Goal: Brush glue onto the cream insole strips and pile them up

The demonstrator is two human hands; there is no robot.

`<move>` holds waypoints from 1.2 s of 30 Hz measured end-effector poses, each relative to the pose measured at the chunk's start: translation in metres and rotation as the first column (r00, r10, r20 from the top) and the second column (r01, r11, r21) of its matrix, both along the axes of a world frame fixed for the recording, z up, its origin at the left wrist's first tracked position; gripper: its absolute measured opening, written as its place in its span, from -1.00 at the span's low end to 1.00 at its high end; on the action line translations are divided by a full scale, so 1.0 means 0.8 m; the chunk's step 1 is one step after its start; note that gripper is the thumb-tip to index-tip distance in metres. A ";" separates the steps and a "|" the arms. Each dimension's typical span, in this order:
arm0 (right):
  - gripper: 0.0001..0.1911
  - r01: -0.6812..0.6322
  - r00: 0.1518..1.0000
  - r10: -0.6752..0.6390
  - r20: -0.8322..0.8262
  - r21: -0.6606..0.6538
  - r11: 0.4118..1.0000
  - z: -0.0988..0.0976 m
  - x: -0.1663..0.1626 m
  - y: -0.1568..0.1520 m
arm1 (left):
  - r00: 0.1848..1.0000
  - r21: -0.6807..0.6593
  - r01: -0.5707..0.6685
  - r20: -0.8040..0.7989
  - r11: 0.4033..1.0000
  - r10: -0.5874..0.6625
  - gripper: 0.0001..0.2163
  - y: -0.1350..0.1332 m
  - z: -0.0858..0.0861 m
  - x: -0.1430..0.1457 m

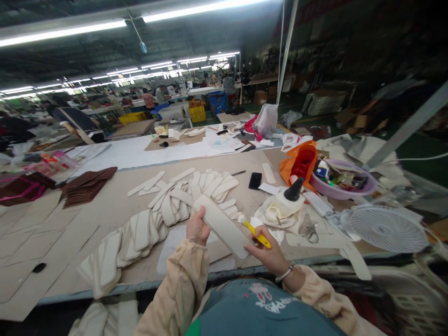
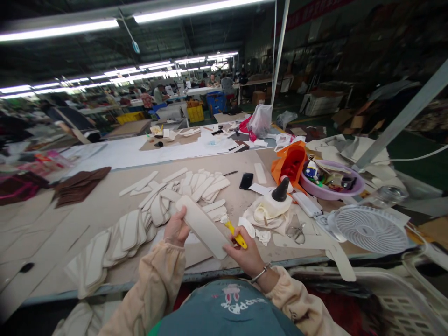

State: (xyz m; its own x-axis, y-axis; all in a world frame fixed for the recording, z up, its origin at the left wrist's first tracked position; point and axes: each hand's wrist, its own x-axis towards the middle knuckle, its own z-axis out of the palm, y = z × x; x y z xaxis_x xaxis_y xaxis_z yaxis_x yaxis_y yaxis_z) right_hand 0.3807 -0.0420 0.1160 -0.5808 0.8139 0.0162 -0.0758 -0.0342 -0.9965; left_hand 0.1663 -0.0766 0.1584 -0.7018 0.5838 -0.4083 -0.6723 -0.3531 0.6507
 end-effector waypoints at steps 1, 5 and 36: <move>-0.58 -0.001 1.000 0.001 -0.002 0.000 1.000 -0.001 0.001 0.000 | 1.000 -0.003 -0.004 0.005 1.000 0.004 -0.87 0.000 0.000 0.001; -0.57 -0.003 1.000 0.003 -0.013 -0.003 1.000 -0.002 0.003 0.001 | 0.999 0.024 0.004 0.031 1.000 -0.005 -0.85 -0.006 0.004 0.005; -0.58 0.020 0.971 -0.040 0.237 0.088 0.996 -0.018 -0.163 -0.038 | 0.978 0.175 0.199 -0.091 0.964 -0.186 -0.67 -0.085 -0.041 -0.110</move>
